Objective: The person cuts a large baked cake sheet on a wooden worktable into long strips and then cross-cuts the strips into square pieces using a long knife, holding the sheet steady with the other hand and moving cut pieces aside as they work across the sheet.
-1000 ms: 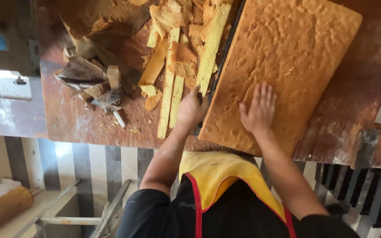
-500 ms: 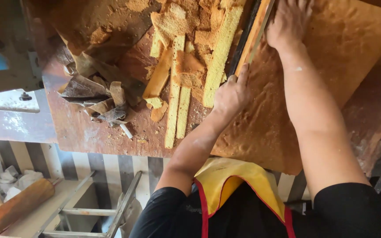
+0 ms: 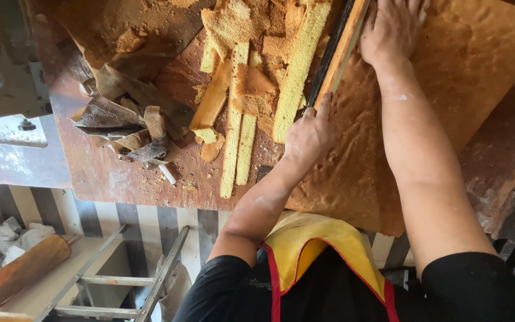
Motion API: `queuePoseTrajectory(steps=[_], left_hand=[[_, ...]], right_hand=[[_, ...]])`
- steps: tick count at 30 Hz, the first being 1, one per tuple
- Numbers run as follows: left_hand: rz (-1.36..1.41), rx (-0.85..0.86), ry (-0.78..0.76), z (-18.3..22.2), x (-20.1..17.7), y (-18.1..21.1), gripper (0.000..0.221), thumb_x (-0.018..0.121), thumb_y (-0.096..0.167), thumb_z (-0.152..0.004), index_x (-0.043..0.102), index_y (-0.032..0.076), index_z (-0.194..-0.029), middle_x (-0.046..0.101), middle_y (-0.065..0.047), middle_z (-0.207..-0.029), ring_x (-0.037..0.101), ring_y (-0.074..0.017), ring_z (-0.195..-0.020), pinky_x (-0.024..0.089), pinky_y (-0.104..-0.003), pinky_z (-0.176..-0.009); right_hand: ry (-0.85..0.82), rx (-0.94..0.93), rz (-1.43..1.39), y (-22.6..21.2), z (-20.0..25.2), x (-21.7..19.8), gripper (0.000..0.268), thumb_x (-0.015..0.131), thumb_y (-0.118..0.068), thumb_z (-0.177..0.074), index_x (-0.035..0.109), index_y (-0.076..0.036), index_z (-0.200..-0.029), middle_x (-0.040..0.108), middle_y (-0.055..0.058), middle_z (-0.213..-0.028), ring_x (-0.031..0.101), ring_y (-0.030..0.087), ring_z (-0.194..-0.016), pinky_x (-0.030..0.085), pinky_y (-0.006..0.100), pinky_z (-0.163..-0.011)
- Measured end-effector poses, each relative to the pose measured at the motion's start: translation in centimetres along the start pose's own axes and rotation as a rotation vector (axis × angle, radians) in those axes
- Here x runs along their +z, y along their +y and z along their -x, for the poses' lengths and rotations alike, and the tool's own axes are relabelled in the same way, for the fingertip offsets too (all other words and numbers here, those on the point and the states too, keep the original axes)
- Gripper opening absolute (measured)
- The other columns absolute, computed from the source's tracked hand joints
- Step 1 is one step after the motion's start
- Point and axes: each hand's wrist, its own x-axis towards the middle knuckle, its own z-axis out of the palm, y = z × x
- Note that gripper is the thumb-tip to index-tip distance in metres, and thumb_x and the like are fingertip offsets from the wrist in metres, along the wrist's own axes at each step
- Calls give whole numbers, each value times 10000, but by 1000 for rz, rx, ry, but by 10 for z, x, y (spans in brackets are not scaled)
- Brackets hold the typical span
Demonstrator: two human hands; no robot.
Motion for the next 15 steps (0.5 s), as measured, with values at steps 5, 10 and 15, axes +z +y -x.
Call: queuePoseTrajectory(steps=[5, 10, 15], left_hand=[[2, 26, -14, -3, -8, 3, 708, 456, 94, -938, 217, 82, -1604, 626, -317, -1128, 726, -407, -830, 604, -505, -717], [0, 52, 67, -31, 4, 1, 676, 415, 37, -948, 225, 58, -1596, 644, -297, -1167, 727, -403, -845, 608, -492, -727], [-7, -8, -58, -12, 4, -7, 643, 306, 51, -991, 142, 37, -1612, 666, -318, -1094, 727, -373, -735, 613, -464, -631]], right_hand=[[7, 27, 6, 3, -2, 4, 430, 554, -261, -1111, 500, -155, -1524, 557, 150, -1492, 352, 411, -1441, 138, 601, -1184], [-98, 135, 3, -5, 2, -5, 331, 523, -276, -1137, 546, -152, -1443, 589, 133, -1450, 398, 380, -1443, 172, 604, -1212], [114, -55, 41, 3, 0, 7, 311, 508, -167, -1084, 602, -117, -1376, 639, 163, -1381, 422, 439, -1369, 171, 638, -1145]])
